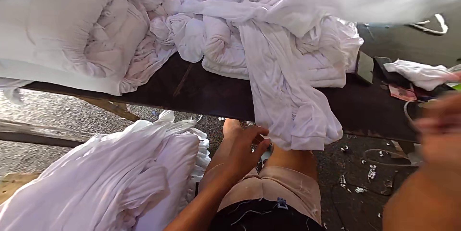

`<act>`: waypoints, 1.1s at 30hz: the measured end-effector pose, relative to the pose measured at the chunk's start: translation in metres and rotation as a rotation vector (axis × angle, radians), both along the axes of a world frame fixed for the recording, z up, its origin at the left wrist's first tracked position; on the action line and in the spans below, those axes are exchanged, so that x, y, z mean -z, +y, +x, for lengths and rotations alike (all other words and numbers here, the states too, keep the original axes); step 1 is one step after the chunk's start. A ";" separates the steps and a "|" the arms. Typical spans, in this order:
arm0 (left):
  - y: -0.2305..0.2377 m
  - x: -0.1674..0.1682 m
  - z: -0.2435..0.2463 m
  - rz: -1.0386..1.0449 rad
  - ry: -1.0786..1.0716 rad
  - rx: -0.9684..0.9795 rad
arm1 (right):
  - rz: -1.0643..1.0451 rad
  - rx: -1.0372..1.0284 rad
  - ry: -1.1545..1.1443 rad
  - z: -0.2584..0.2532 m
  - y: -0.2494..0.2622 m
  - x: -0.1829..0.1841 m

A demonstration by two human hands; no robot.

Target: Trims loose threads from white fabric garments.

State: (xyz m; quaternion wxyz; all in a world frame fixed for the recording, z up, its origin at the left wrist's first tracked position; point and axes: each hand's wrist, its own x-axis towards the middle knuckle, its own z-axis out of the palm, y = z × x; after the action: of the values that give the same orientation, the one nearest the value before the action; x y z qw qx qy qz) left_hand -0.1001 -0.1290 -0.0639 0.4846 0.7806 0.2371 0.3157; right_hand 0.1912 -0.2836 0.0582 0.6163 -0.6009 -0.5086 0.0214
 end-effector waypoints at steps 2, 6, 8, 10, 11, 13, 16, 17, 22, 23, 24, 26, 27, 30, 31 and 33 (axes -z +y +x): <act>-0.005 0.002 0.005 0.062 0.039 0.092 | -0.274 -0.121 -0.423 -0.020 0.018 0.045; -0.010 0.007 0.004 0.067 -0.004 0.109 | -0.558 -0.057 -0.717 -0.041 0.011 0.114; -0.012 0.007 0.009 0.072 -0.075 0.061 | -0.544 0.048 -0.693 -0.036 0.002 0.123; -0.022 0.002 0.021 0.142 -0.111 0.042 | -0.460 0.077 -0.631 -0.040 -0.001 0.120; -0.028 -0.002 0.029 0.188 -0.102 0.054 | -0.405 0.072 -0.587 -0.047 0.001 0.116; -0.037 -0.008 0.046 0.274 -0.049 0.060 | -0.308 0.030 -0.510 -0.069 0.006 0.110; -0.023 -0.010 0.055 0.328 -0.067 -0.118 | -0.201 -0.096 -0.291 -0.089 0.012 0.102; -0.012 -0.010 0.052 0.286 -0.087 -0.177 | -0.183 -0.157 -0.103 -0.091 0.012 0.099; -0.003 -0.029 0.039 -0.620 -0.326 0.092 | -0.228 -0.567 1.133 -0.090 0.023 0.093; -0.005 -0.034 0.039 -0.896 -0.392 0.170 | -0.246 -0.573 1.238 -0.089 0.026 0.095; -0.005 -0.037 0.039 -1.075 -0.455 0.202 | -0.271 -0.529 1.269 -0.087 0.031 0.094; -0.004 -0.037 0.041 -1.177 -0.535 0.186 | -0.333 -0.341 1.050 -0.090 0.038 0.087; -0.003 -0.035 0.041 -1.167 -0.556 0.172 | -0.353 -0.264 0.815 -0.090 0.039 0.087; -0.002 -0.030 0.040 -1.145 -0.580 0.142 | -0.378 -0.211 0.223 -0.077 0.035 0.089; -0.001 -0.028 0.039 -1.149 -0.590 0.141 | -0.382 -0.170 0.109 -0.073 0.034 0.089; 0.000 -0.025 0.038 -1.163 -0.606 0.136 | -0.360 -0.093 -0.116 -0.068 0.028 0.088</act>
State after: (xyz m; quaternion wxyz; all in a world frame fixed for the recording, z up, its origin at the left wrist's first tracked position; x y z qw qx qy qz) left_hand -0.0618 -0.1293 -0.0390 0.8915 0.2810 0.1724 0.3107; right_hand 0.1235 -0.2551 -0.0301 0.4669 -0.6776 -0.5583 0.1058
